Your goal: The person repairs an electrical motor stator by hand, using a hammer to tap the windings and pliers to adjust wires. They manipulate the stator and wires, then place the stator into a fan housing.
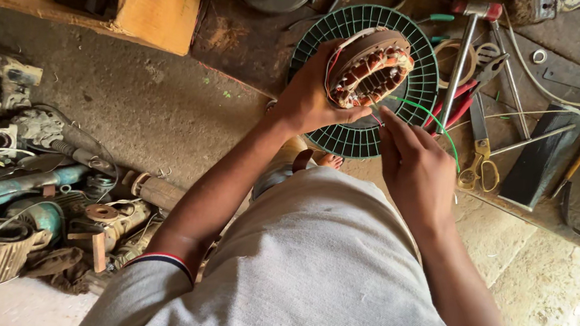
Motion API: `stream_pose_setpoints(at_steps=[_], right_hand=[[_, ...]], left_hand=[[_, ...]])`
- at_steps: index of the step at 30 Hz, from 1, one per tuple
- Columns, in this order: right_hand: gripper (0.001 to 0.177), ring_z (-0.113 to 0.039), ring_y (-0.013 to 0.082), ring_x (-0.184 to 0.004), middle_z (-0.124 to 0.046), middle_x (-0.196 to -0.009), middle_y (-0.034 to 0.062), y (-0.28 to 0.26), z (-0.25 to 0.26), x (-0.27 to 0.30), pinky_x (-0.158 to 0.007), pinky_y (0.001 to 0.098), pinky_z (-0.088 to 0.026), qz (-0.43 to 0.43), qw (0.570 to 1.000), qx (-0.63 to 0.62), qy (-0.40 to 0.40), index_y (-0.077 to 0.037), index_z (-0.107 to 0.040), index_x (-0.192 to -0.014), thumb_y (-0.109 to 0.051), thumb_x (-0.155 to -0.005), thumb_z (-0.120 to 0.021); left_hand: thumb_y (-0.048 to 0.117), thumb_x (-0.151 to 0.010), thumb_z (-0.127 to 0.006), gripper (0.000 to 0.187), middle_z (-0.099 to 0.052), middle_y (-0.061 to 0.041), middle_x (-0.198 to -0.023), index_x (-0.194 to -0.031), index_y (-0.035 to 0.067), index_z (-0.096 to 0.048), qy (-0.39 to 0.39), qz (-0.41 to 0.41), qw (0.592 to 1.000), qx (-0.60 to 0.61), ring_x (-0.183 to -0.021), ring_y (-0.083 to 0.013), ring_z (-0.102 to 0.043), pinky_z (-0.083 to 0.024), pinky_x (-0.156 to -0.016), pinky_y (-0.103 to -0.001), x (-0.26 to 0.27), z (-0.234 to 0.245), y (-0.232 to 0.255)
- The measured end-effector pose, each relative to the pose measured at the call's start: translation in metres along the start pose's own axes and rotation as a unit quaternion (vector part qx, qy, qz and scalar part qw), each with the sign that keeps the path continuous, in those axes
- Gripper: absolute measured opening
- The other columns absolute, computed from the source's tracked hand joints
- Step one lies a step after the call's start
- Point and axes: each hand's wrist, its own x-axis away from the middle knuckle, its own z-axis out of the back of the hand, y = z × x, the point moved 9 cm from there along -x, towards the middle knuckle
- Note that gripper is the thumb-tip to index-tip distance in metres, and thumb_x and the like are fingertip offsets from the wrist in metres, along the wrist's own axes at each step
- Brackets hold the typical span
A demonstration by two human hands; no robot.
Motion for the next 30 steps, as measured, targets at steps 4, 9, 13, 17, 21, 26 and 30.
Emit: stream_pose_setpoints(at_steps=[4,9,13,17,21,26,30], right_hand=[[0.029,-0.065,0.0269,-0.061,-0.067,-0.081,0.0078,0.002,-0.019,-0.002,-0.056,0.0402,-0.053,-0.011,0.999,0.036,-0.017,-0.018,-0.073,-0.131,-0.02,-0.103,-0.069],[0.031,-0.063,0.0276,-0.058,-0.064,-0.078,0.0073,0.001,-0.019,-0.005,-0.053,0.0413,-0.051,-0.003,0.998,0.054,-0.022,-0.019,-0.072,-0.133,-0.022,-0.103,-0.068],[0.028,-0.062,0.0278,-0.055,-0.064,-0.076,0.0067,-0.001,-0.024,-0.008,-0.049,0.0424,-0.051,0.008,0.995,0.093,-0.043,-0.019,-0.073,-0.131,-0.023,-0.104,-0.068],[0.033,-0.062,0.0288,-0.053,-0.065,-0.076,0.0085,-0.006,-0.031,-0.008,-0.046,0.0426,-0.05,0.012,0.991,0.121,-0.052,-0.018,-0.072,-0.134,-0.021,-0.102,-0.066],[0.024,-0.067,0.027,-0.052,-0.071,-0.084,0.0102,-0.003,-0.035,-0.028,-0.043,0.0414,-0.052,-0.002,0.991,0.061,-0.12,-0.015,-0.07,-0.13,-0.021,-0.109,-0.06],[0.024,-0.07,0.035,-0.062,-0.074,-0.082,0.0165,0.01,-0.029,-0.05,-0.058,0.0464,-0.055,0.025,0.984,0.012,-0.173,-0.015,-0.073,-0.125,-0.02,-0.105,-0.06],[0.029,-0.073,0.0286,-0.064,-0.076,-0.085,0.0157,0.019,-0.026,-0.036,-0.058,0.0405,-0.057,-0.04,0.99,-0.089,-0.104,-0.009,-0.07,-0.127,-0.019,-0.102,-0.061]], left_hand=[[0.029,-0.076,-0.101,0.099,-0.057,-0.017,-0.139,-0.147,0.0,-0.039,0.001,0.013,1.0,0.0,-0.127,-0.0286,-0.064,-0.056,-0.111,-0.038,0.003,-0.001,-0.002],[0.03,-0.075,-0.101,0.101,-0.059,-0.017,-0.137,-0.147,0.0,-0.038,0.003,0.029,1.0,0.009,-0.127,-0.0291,-0.064,-0.055,-0.111,-0.038,0.005,-0.002,-0.008],[0.03,-0.074,-0.101,0.102,-0.059,-0.017,-0.137,-0.147,0.001,-0.037,0.001,0.022,1.0,-0.011,-0.127,-0.0305,-0.063,-0.053,-0.112,-0.039,0.003,-0.001,-0.008],[0.031,-0.079,-0.1,0.098,-0.058,-0.016,-0.139,-0.149,0.003,-0.038,-0.001,0.013,1.0,-0.011,-0.129,-0.0294,-0.063,-0.055,-0.113,-0.038,0.004,-0.002,-0.005],[0.031,-0.076,-0.098,0.095,-0.061,-0.019,-0.132,-0.145,0.001,-0.04,-0.041,0.021,0.998,-0.031,-0.126,-0.0324,-0.062,-0.054,-0.111,-0.041,-0.004,0.001,0.001],[0.042,-0.078,-0.098,0.101,-0.064,-0.02,-0.128,-0.143,0.001,-0.033,-0.182,0.063,0.979,-0.07,-0.119,-0.033,-0.066,-0.055,-0.107,-0.041,-0.033,-0.008,-0.003],[0.031,-0.073,-0.097,0.103,-0.057,-0.024,-0.135,-0.146,0.003,-0.031,-0.119,0.071,0.989,-0.047,-0.119,-0.0368,-0.064,-0.054,-0.102,-0.043,-0.033,-0.001,0.0]])
